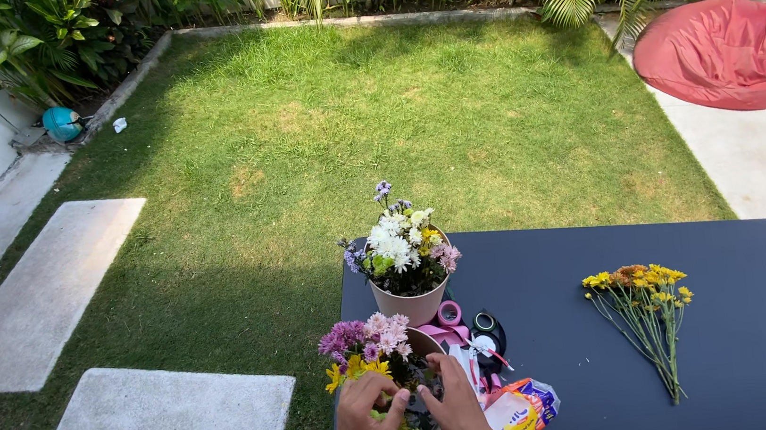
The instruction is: The person places green and yellow flowers into a vase, wipes the stems with a cloth, and trims the bottom of the stems using shears.
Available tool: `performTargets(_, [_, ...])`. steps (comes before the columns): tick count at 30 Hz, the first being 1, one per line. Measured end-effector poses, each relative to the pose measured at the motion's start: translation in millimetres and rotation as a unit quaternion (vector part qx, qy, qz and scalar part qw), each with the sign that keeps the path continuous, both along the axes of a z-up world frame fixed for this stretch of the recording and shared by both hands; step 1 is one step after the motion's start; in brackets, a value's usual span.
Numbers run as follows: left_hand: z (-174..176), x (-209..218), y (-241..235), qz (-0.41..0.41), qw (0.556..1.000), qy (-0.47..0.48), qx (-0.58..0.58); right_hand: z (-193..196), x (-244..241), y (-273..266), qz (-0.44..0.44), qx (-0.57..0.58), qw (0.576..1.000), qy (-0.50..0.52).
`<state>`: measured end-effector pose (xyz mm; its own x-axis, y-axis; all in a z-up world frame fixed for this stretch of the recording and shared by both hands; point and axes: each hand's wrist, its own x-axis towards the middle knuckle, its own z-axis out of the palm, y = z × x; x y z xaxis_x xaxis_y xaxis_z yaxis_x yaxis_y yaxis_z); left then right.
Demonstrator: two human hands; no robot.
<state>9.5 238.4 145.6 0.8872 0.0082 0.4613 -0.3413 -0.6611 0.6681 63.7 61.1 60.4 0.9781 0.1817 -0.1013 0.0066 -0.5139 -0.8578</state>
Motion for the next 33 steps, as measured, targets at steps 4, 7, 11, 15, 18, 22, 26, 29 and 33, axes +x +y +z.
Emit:
performTargets(4, [-38,10,36,0.051,0.997,0.052,0.0,-10,-4,25,0.01,-0.08,0.997,-0.007])
performTargets(7, [-48,15,50,0.073,0.995,0.071,0.004,-19,-6,32,0.024,-0.161,0.986,-0.041])
performTargets(11, [-32,16,48,0.036,0.995,0.085,-0.021,-36,-9,32,0.046,-0.224,0.968,-0.106])
performTargets(15, [-36,19,37,0.004,0.995,0.099,-0.016,-31,-12,31,0.064,-0.255,0.959,-0.102])
performTargets(18, [-29,16,30,-0.035,0.996,0.079,-0.034,-31,-10,33,0.059,-0.257,0.958,-0.108])
performTargets(22, [-16,5,35,-0.104,0.99,0.085,-0.051,-30,-9,36,0.067,-0.261,0.957,-0.104])
performTargets(26, [-13,-2,41,-0.126,0.987,0.041,-0.092,-29,-7,36,0.088,-0.313,0.944,-0.059])
performTargets(29, [-13,-6,50,-0.107,0.985,0.03,-0.132,-50,1,36,0.097,-0.346,0.932,-0.056])
performTargets(33, [-20,-7,63,-0.065,0.99,0.04,-0.116,-38,17,48,0.056,-0.187,0.978,0.08])
